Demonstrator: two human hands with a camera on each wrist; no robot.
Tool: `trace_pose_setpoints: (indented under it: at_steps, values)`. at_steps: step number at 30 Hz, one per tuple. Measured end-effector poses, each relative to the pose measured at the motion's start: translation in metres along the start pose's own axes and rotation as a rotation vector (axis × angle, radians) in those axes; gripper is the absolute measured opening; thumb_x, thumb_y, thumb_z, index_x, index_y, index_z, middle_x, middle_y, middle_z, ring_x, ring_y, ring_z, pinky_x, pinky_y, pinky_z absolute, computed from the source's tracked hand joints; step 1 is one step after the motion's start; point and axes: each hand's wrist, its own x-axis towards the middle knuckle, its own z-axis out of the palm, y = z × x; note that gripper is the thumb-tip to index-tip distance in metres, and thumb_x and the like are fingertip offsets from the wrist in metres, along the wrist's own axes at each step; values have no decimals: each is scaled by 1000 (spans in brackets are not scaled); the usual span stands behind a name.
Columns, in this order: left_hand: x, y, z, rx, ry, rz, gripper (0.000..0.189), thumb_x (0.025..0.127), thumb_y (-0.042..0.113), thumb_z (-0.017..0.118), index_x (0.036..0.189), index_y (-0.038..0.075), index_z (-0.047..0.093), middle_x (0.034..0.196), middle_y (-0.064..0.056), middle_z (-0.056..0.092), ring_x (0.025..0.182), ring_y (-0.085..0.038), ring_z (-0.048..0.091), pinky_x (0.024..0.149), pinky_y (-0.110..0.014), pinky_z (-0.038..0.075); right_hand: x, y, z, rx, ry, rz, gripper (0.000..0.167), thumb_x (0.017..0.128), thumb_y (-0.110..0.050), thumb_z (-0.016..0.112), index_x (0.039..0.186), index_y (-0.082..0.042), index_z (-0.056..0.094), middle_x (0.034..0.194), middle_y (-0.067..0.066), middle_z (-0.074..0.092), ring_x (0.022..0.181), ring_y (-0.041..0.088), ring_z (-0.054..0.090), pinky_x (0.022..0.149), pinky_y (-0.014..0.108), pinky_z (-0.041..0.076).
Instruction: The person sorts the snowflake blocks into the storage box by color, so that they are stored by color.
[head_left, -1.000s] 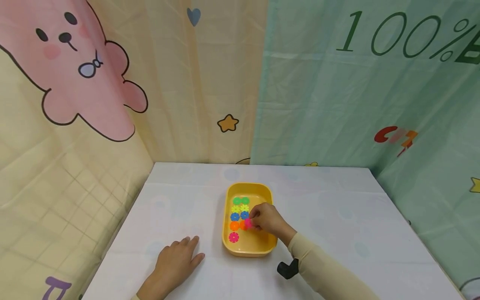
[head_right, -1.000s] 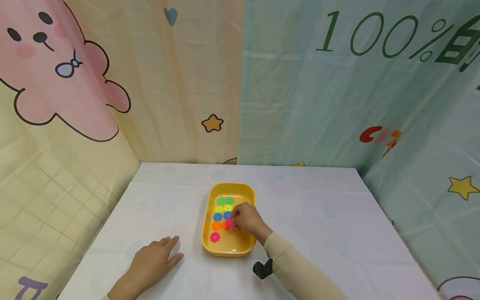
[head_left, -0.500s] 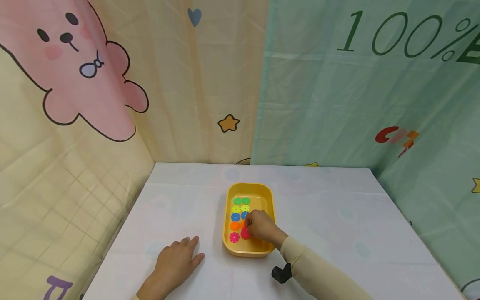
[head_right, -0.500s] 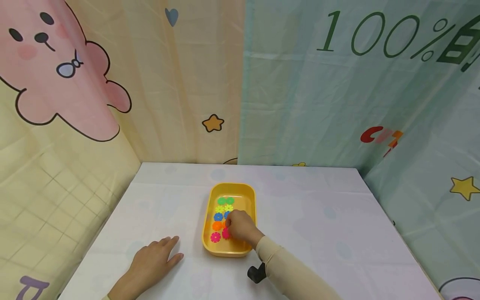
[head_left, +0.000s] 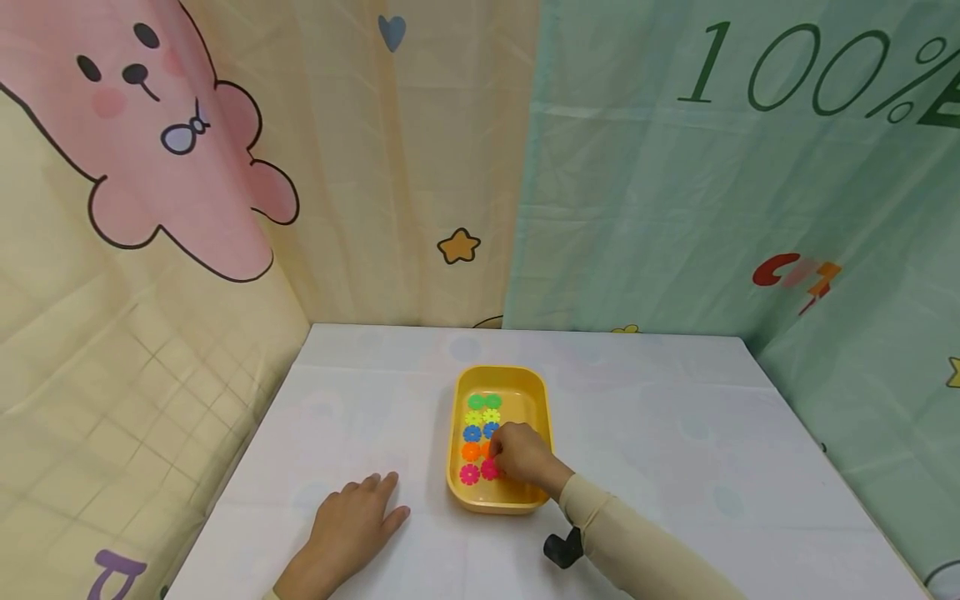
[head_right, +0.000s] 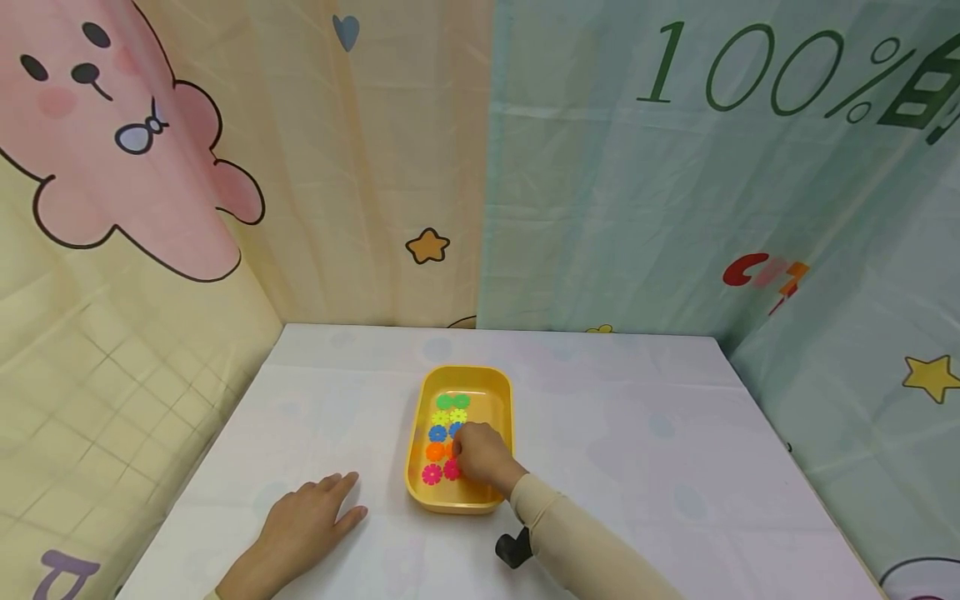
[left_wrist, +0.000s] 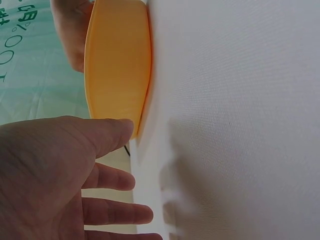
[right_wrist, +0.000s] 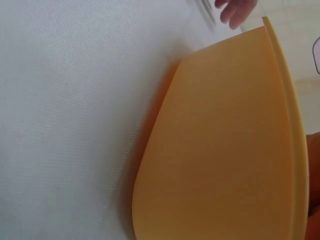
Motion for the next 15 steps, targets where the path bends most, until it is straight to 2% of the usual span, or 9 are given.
trace_pose_setpoints:
  at_steps: [7, 15]
  values:
    - [-1, 1, 0, 5, 19, 8, 51, 90, 43, 75, 126, 7, 69, 119, -18, 72, 98, -39, 69, 76, -55, 55, 0, -3, 2, -8, -8, 22, 11, 88, 2, 72, 82, -7, 72, 74, 0, 61, 70, 17, 54, 60, 26, 52]
    - [-1, 0, 1, 7, 32, 15, 51, 90, 43, 76, 125, 7, 69, 119, -19, 72, 97, -40, 69, 75, -55, 55, 1, -2, 2, -22, 7, -1, 12, 87, 3, 71, 80, -7, 71, 75, 0, 60, 70, 16, 53, 59, 25, 51]
